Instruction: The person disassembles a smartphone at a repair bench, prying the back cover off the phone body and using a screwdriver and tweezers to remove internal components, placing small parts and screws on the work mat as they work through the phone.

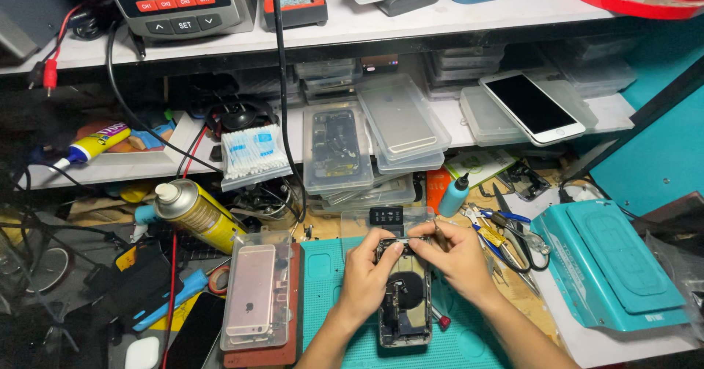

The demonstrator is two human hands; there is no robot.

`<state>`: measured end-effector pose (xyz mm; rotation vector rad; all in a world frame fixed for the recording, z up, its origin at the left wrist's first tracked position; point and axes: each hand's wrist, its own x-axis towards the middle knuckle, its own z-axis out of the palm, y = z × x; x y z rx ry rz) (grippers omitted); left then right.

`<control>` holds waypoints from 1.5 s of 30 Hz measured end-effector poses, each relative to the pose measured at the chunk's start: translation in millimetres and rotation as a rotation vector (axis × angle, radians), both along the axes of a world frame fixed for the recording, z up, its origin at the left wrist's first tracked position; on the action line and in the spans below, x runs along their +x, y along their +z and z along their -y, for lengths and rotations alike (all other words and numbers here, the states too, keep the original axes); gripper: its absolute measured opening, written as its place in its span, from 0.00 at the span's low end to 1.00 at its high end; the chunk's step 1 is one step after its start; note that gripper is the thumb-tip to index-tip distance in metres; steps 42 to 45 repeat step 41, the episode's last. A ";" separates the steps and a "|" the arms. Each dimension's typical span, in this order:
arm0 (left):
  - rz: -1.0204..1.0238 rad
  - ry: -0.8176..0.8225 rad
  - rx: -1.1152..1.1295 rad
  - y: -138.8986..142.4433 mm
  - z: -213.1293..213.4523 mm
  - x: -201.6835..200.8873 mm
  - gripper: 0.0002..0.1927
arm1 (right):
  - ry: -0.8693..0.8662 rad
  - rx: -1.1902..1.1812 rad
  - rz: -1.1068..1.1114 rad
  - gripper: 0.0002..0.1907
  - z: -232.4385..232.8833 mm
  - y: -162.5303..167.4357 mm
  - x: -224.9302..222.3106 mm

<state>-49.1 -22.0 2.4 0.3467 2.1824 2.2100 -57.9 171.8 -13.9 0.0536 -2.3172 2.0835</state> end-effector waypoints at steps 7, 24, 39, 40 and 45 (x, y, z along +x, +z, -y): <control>-0.044 0.022 -0.106 10.2 0.5 4.5 0.06 | 0.013 0.022 -0.019 0.06 6.3 6.6 1.4; 0.163 -0.153 0.271 -16.9 6.5 -8.6 0.09 | 0.052 0.014 -0.141 0.07 4.8 10.0 -1.5; -0.055 -0.055 -0.375 18.4 16.7 -16.8 0.14 | 0.237 0.284 -0.095 0.09 -16.4 11.3 -11.3; -0.126 -0.078 -0.389 22.8 17.6 -18.1 0.13 | 0.290 0.252 0.012 0.09 -23.3 7.0 -13.4; -0.195 -0.102 -0.402 26.5 17.3 -18.5 0.13 | 0.342 0.218 0.120 0.09 -28.7 1.2 -14.4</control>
